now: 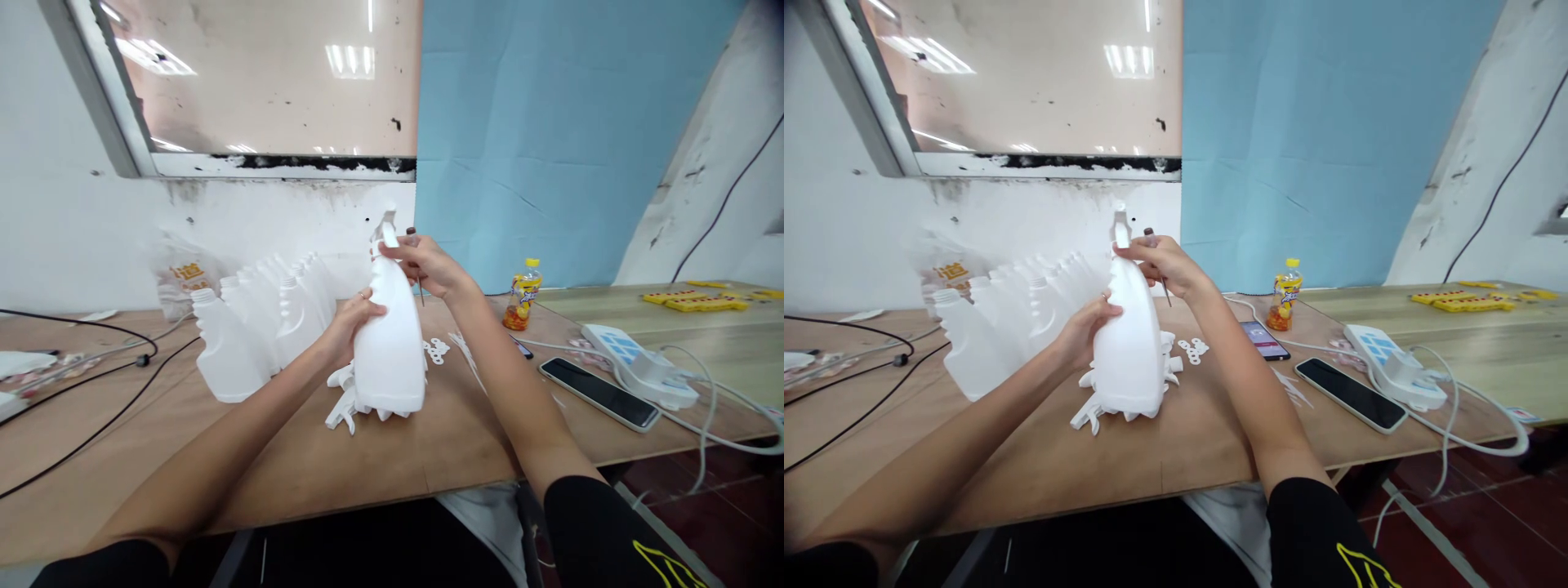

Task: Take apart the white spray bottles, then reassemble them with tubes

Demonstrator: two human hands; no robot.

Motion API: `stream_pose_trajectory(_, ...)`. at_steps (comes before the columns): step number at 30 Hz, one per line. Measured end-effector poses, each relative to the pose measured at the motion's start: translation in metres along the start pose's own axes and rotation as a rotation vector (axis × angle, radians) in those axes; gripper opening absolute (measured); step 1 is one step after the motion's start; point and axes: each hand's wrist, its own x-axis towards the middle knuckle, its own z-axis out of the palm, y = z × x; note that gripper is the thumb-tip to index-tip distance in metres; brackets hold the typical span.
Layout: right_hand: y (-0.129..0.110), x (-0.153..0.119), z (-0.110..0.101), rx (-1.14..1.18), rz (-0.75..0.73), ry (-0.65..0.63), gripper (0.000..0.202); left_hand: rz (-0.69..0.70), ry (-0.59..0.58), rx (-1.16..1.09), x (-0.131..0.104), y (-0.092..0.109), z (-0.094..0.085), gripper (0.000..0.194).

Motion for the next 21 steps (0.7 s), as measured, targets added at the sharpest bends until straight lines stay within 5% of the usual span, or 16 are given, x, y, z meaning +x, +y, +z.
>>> stream_pose_trajectory(4,-0.008,-0.002,-0.005,0.091,-0.082,-0.008,0.038,-0.096,-0.190,-0.098,-0.007,0.018,-0.013,0.055)
stream_pose_trajectory(7,-0.023,-0.008,-0.022,0.091,-0.120,0.133,0.036,-0.192,-0.247,-0.115,-0.026,0.026,-0.031,0.051)
stream_pose_trajectory(10,-0.034,-0.021,-0.053,0.116,-0.141,0.267,0.028,-0.030,-0.045,0.065,-0.051,0.028,-0.053,0.052)
stream_pose_trajectory(13,-0.030,-0.040,-0.089,0.211,0.009,0.241,0.019,0.149,0.163,0.309,-0.069,0.025,-0.083,0.052)
stream_pose_trajectory(17,-0.004,-0.065,-0.125,0.296,0.306,0.275,0.014,0.256,0.415,0.682,-0.077,0.020,-0.120,0.055)
stream_pose_trajectory(21,0.029,-0.082,-0.143,0.388,0.416,0.362,0.014,0.241,0.557,1.023,-0.076,0.016,-0.130,0.063)
